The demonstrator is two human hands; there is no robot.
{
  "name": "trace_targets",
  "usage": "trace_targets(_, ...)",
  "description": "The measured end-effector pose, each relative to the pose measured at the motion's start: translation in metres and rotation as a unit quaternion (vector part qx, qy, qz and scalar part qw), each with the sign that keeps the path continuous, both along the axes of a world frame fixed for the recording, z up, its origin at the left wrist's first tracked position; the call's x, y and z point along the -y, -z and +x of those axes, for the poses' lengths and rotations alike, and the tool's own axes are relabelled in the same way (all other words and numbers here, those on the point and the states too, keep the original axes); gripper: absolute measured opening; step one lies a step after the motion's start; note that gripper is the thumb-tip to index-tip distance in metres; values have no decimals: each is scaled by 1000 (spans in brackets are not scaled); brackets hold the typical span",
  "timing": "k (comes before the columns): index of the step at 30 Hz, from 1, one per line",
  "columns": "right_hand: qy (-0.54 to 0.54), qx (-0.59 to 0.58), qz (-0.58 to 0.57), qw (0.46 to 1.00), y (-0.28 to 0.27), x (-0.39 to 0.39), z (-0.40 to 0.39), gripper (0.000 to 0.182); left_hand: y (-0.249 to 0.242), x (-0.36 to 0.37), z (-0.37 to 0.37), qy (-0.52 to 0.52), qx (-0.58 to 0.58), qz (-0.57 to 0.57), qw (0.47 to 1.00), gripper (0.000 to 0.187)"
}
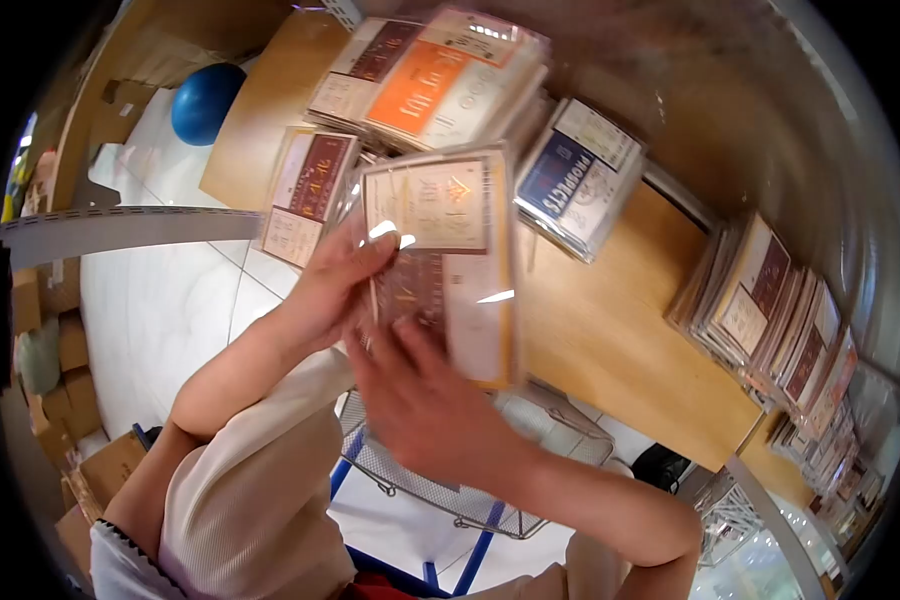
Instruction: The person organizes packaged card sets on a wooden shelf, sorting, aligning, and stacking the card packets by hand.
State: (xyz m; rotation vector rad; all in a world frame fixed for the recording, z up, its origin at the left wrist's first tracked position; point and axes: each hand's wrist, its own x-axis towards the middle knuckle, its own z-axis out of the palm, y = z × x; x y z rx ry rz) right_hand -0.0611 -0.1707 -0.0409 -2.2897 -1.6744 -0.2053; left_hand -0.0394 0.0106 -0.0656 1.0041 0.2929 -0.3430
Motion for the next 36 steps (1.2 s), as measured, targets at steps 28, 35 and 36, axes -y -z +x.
trace_targets(28,553,42,-122,823,81,220,59,87,78,-127,191,-44,211,749,626,52)
trace_targets(35,570,21,-138,810,67,231,66,81,50,-88,129,-210,274,569,747,44)
trace_targets(36,558,40,-153,815,65,230,67,78,39,-78,114,-212,273,546,763,43)
